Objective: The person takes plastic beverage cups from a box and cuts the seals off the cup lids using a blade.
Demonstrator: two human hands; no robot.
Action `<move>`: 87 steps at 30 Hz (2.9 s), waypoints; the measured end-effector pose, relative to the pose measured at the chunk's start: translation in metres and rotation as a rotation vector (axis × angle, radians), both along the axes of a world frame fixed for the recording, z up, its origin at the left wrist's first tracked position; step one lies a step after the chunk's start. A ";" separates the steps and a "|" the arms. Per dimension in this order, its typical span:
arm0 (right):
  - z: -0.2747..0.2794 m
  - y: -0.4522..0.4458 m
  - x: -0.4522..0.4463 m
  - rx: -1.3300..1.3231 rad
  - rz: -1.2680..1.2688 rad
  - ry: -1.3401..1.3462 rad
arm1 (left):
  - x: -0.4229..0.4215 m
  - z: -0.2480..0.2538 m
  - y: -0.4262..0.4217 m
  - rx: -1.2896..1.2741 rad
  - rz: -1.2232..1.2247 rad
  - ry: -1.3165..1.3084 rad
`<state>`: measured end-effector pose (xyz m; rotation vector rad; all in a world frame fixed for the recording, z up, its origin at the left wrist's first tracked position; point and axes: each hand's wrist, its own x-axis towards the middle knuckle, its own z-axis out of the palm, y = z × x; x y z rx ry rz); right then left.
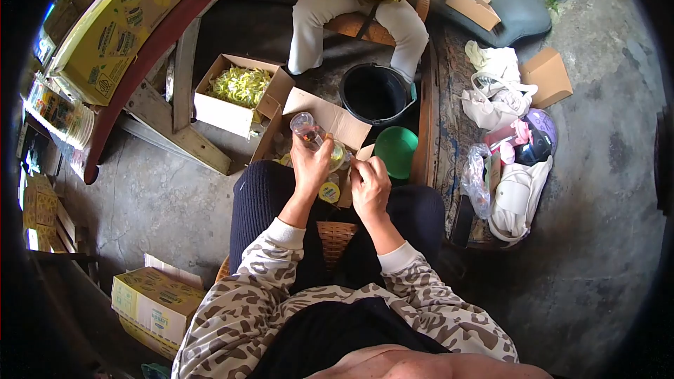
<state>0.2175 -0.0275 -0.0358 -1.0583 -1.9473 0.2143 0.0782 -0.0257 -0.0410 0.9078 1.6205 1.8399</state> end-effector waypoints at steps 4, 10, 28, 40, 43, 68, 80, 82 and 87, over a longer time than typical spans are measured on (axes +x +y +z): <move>-0.010 0.010 0.002 -0.052 -0.043 -0.014 | 0.015 0.000 -0.004 0.007 -0.036 0.034; -0.012 0.012 0.006 -0.272 -0.019 0.201 | 0.002 -0.006 0.000 -0.044 -0.091 -0.069; -0.011 0.012 0.008 -0.169 0.000 0.114 | 0.001 0.000 -0.003 -0.020 -0.132 -0.178; -0.012 0.025 0.023 -0.837 0.286 0.851 | -0.002 0.002 0.001 0.183 -0.350 -0.764; -0.011 0.023 0.019 -0.857 0.322 0.807 | -0.003 -0.005 0.002 0.128 -0.365 -0.842; -0.017 0.029 0.026 -0.693 0.243 0.817 | 0.007 0.007 -0.007 -0.219 -0.486 -0.852; -0.014 0.036 0.022 -0.735 0.227 0.708 | -0.003 -0.016 0.008 -0.057 -0.412 0.156; -0.005 0.048 0.017 -0.797 0.252 0.786 | -0.010 -0.006 0.021 -0.046 -0.456 0.160; 0.032 0.097 0.006 -0.796 0.334 0.643 | -0.029 0.012 0.063 -0.020 -0.456 0.241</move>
